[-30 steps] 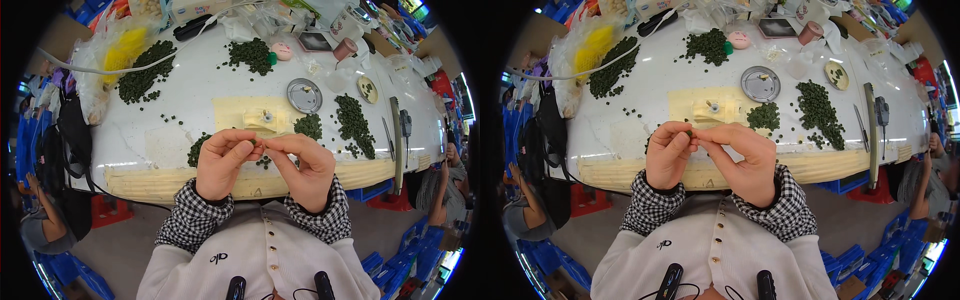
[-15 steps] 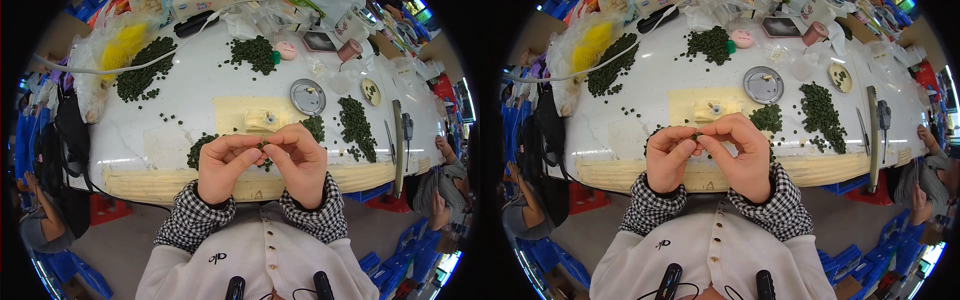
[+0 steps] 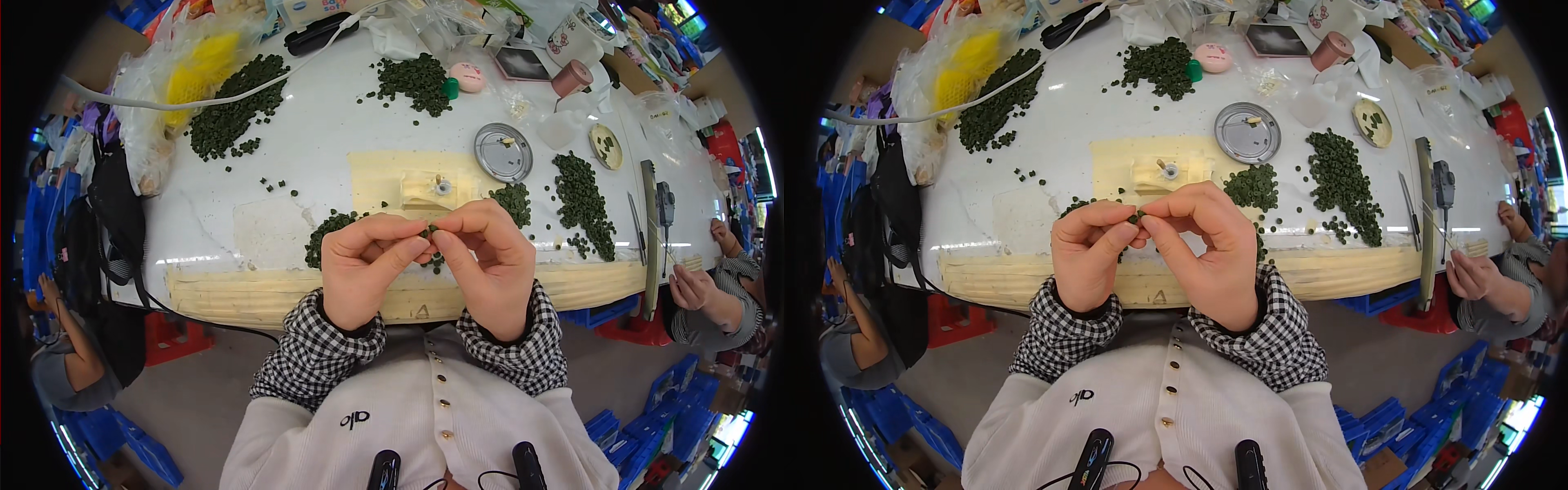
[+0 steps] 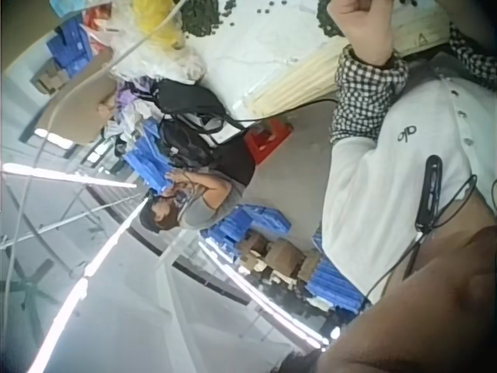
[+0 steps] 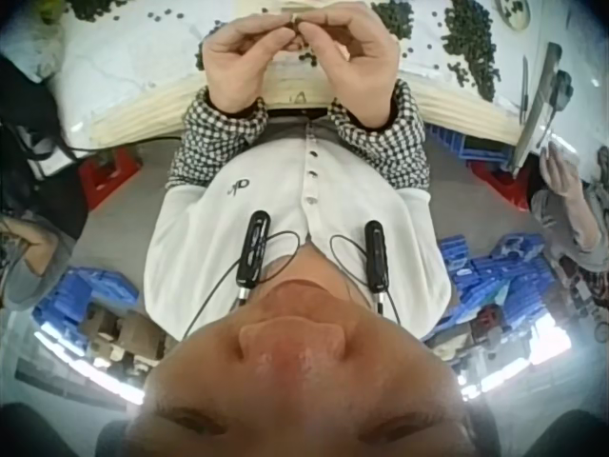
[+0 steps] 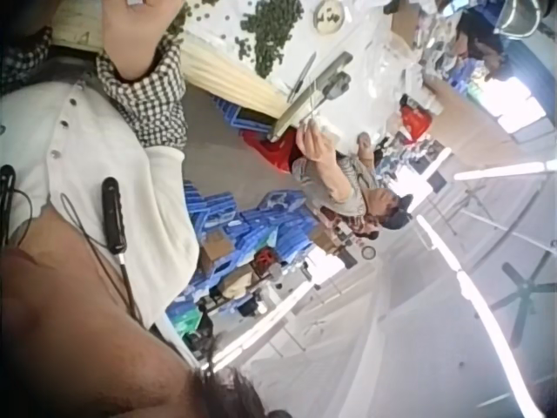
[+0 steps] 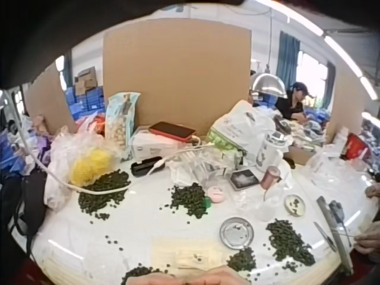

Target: Assembling small green plastic components and mechanical parts on a workbench.

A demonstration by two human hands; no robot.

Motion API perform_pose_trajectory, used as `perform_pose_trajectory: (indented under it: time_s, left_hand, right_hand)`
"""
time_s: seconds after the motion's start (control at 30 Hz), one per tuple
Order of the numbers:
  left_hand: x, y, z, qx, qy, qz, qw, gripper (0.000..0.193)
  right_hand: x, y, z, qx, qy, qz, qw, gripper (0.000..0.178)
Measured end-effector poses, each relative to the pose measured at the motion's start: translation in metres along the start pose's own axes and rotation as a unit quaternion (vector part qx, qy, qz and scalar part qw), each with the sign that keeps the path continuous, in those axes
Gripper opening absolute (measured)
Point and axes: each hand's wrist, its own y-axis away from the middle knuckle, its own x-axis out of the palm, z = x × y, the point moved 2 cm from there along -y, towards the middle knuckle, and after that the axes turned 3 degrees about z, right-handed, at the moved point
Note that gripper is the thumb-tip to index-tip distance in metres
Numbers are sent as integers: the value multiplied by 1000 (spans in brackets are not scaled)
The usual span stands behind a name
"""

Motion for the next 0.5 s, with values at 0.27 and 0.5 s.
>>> perform_pose_trajectory:
  time_s: [0.27,0.5]
  left_hand:
    - [2,1,-2,35,-69,-3,997,20]
    - [3,2,-4,42,-118,-12,992,20]
  right_hand:
    - [1,-1,13,-48,168,-19,985,12]
    - [1,3,18,-48,198,-17,979,14]
